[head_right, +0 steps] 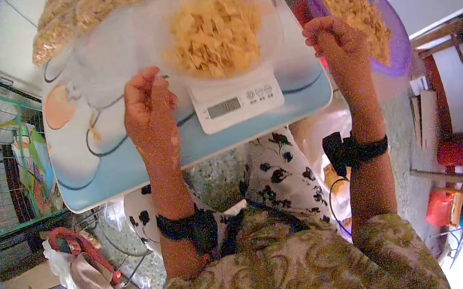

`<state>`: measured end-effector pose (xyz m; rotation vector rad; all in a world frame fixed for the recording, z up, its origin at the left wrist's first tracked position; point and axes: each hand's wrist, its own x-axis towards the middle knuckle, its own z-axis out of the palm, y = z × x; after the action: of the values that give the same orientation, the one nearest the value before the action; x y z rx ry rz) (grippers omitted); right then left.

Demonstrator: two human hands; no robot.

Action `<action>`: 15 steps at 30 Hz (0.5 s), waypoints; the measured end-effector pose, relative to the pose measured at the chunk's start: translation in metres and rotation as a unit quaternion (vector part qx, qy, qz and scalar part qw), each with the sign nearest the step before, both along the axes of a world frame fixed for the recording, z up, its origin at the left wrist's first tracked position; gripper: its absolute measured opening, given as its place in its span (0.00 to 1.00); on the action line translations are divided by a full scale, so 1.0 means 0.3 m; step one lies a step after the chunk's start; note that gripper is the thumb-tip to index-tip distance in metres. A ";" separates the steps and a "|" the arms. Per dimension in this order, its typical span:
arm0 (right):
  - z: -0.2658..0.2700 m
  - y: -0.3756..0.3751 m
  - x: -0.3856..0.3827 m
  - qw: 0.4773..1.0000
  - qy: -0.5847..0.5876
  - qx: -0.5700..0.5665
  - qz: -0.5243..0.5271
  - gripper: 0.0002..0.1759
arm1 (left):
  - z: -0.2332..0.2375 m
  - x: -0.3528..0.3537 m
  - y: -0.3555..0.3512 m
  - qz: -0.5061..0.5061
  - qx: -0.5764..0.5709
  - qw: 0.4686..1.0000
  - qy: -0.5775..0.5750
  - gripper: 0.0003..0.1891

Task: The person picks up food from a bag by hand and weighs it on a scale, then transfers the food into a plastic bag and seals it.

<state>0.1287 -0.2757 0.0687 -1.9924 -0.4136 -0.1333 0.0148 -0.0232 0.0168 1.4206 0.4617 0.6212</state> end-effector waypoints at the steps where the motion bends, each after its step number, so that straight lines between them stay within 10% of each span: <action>1: -0.051 -0.007 -0.011 1.000 0.012 -0.001 -0.005 0.09 | -0.006 0.005 -0.001 -0.005 -0.001 1.000 0.012 0.11; 15: -0.206 0.020 -0.044 0.997 0.006 0.047 -0.060 0.08 | -0.003 0.013 0.004 0.027 -0.015 0.999 -0.042 0.08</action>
<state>0.1156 -0.2699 0.0068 -1.9251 -0.2743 -0.2133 0.0188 -0.0221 0.0159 1.3516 0.4427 0.7124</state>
